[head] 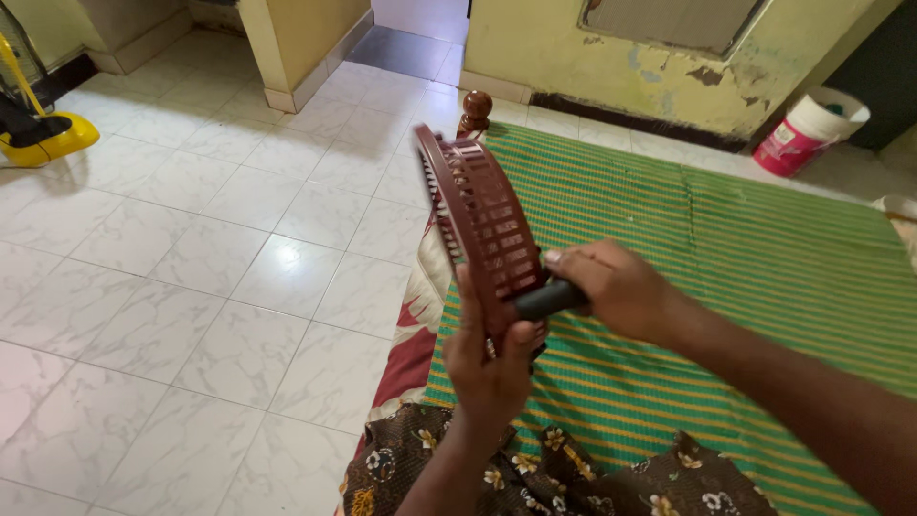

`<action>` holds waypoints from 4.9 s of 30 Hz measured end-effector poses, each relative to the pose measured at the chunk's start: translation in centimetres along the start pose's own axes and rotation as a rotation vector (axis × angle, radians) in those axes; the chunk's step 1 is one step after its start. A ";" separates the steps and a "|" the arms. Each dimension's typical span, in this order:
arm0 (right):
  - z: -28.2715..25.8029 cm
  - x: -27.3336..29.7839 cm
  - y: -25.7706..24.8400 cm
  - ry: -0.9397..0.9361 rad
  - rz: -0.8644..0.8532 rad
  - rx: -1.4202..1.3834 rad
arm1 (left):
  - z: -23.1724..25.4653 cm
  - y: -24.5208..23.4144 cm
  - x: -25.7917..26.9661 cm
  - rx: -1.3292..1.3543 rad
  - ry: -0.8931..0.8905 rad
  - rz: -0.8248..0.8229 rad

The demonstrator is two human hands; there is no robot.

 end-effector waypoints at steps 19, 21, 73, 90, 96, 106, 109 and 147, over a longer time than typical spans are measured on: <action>-6.1 4.7 -0.3 -0.844 0.223 0.571 | 0.9 -1.5 0.2 0.148 -0.053 0.136; -7.2 5.2 -0.3 -1.242 0.237 0.837 | 0.1 -1.7 -0.1 0.312 -0.212 0.113; 18.6 12.3 -2.1 -0.581 0.606 0.305 | -5.3 10.4 10.8 0.246 -0.544 -0.424; 20.7 12.4 -4.3 -0.211 0.677 -0.398 | -9.4 8.6 9.2 0.498 -0.622 -0.285; 24.7 13.1 -4.5 -0.100 0.783 -0.445 | -9.3 7.2 6.5 0.634 -0.530 -0.146; 29.5 11.0 -3.1 0.090 0.581 -1.174 | -9.2 4.5 2.6 1.087 -0.423 -0.118; 26.6 10.7 -3.0 -0.003 0.627 -1.142 | -9.7 4.1 2.0 0.825 -0.475 -0.078; -4.2 6.0 -3.3 -1.632 0.117 1.281 | 0.7 1.7 0.0 0.701 -0.362 -0.261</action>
Point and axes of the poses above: each hand's wrist, its own x-axis away from the middle knuckle, its own y-axis out of the palm, z = x × y, the point moved 3 cm from there along -x, towards the middle knuckle, and after that the axes turned 6 degrees about -x, right-handed, at the moved point
